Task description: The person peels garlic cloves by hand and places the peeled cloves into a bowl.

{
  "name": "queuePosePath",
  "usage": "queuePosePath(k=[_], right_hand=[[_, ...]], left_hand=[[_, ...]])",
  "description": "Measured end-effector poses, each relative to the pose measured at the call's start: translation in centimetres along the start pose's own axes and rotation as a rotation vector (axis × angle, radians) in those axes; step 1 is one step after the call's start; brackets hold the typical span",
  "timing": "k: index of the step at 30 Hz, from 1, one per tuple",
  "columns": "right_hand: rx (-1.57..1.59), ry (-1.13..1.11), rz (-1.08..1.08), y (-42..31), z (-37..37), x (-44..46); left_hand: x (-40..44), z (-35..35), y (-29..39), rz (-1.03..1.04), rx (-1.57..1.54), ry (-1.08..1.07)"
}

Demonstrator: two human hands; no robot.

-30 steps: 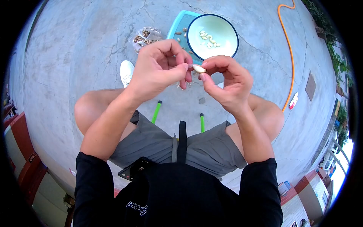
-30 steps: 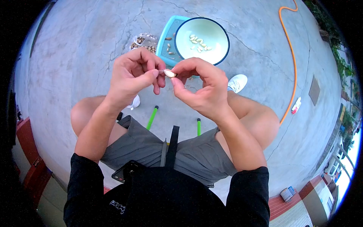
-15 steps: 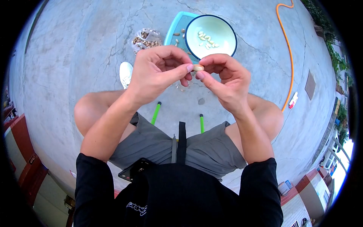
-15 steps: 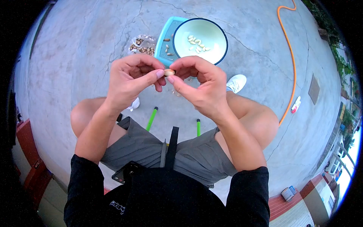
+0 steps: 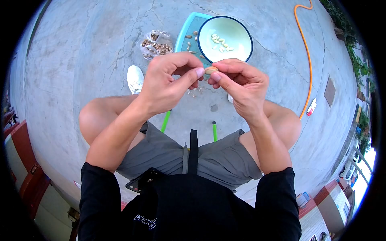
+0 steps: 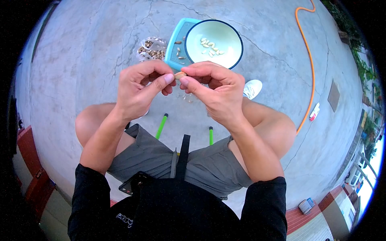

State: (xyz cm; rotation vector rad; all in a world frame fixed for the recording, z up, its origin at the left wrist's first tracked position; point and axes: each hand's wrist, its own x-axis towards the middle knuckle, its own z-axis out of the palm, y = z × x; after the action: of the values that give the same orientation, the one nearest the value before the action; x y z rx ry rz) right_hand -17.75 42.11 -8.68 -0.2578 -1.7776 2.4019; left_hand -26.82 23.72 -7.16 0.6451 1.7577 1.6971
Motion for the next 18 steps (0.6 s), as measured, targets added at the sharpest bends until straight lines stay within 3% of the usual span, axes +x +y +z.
queuePosePath(k=[5,13,17,18], right_hand=[[0.005,-0.033,0.017,-0.2,-0.2,0.1],[0.068,-0.064,0.048,-0.5,-0.4,0.3],[-0.001,-0.049,0.087,-1.0,-0.2,0.3],[-0.001,-0.047,0.087,-1.1,-0.3,0.2]], left_hand=[[-0.1,-0.2,0.0,-0.028,-0.026,-0.020],[0.1,-0.4,0.0,-0.171,-0.354,-0.098],[0.3,-0.4,-0.2,-0.143,-0.208,-0.085],[0.4,-0.6,-0.3,-0.053,-0.066,-0.099]])
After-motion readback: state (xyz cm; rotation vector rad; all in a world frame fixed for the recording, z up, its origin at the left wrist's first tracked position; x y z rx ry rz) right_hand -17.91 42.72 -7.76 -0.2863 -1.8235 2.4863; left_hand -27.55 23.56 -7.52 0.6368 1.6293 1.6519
